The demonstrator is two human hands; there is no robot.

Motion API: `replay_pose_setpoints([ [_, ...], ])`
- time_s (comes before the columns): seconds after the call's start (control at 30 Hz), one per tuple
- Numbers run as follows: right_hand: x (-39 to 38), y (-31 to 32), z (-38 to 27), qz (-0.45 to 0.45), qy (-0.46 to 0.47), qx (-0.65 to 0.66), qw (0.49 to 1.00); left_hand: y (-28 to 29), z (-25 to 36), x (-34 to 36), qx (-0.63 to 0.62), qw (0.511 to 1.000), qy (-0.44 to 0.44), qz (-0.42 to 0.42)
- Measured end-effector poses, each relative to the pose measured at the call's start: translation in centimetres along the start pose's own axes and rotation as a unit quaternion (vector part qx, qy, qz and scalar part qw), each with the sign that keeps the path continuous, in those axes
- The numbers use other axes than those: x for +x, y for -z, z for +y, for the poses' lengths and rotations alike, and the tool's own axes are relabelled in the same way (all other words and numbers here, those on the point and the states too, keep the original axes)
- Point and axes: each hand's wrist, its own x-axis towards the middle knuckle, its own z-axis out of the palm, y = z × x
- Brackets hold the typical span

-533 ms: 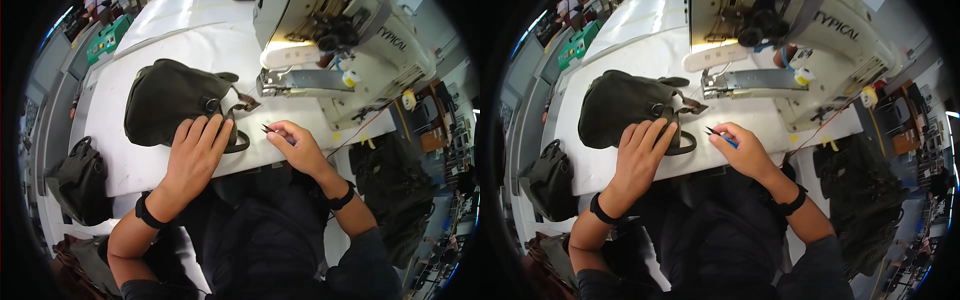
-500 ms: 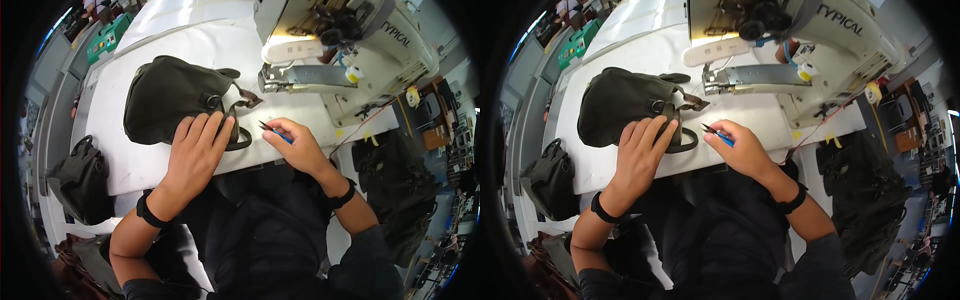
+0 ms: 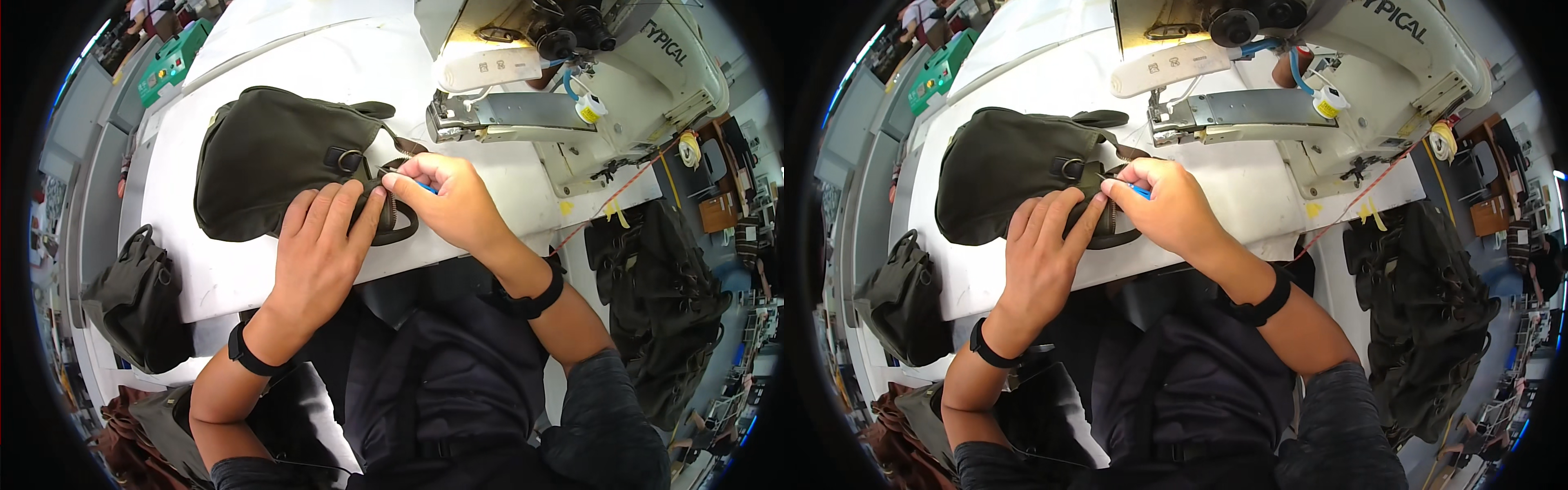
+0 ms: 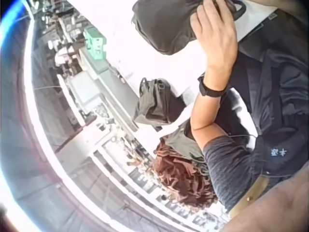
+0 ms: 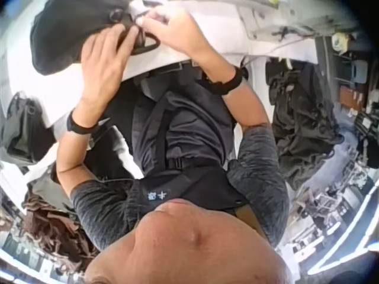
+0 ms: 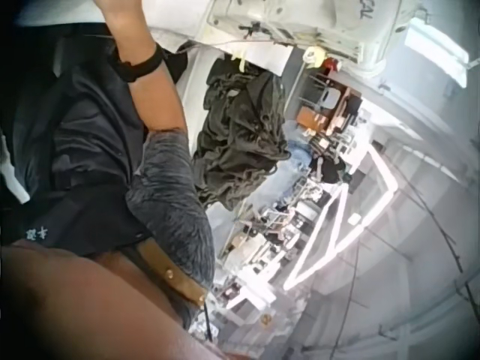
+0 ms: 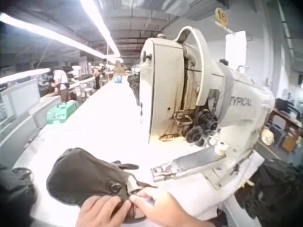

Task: The person sews a zipper onto a green fabric bag using an industrial sewing machine. They align the zipper, guide the bag under the needle, and stitch along the edge, then trim excess thread and inspect the seam.

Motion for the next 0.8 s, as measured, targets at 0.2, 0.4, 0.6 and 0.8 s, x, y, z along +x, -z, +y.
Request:
replay_pose_setpoints([
  [0.2, -2.0, 1.8, 0.7, -0.025, -0.065, 0.015, 0.997, 0.1, 0.0, 0.0, -0.017, 1.000, 0.008, 0.010],
  [0.4, -1.0, 1.4, 1.6, -0.027, -0.056, 0.097, 0.993, 0.7, -0.1, 0.5, -0.015, 1.000, 0.015, 0.008],
  [0.6, -1.8, 0.4, 1.7, 0.014, 0.012, 0.122, 0.992, 1.2, -0.2, 0.6, 0.000, 0.999, 0.010, -0.032],
  [0.8, -2.8, 6.0, 4.7, 0.106, 0.108, -0.268, 0.951, 1.3, -0.7, 2.7, -0.030, 0.995, 0.020, -0.094],
])
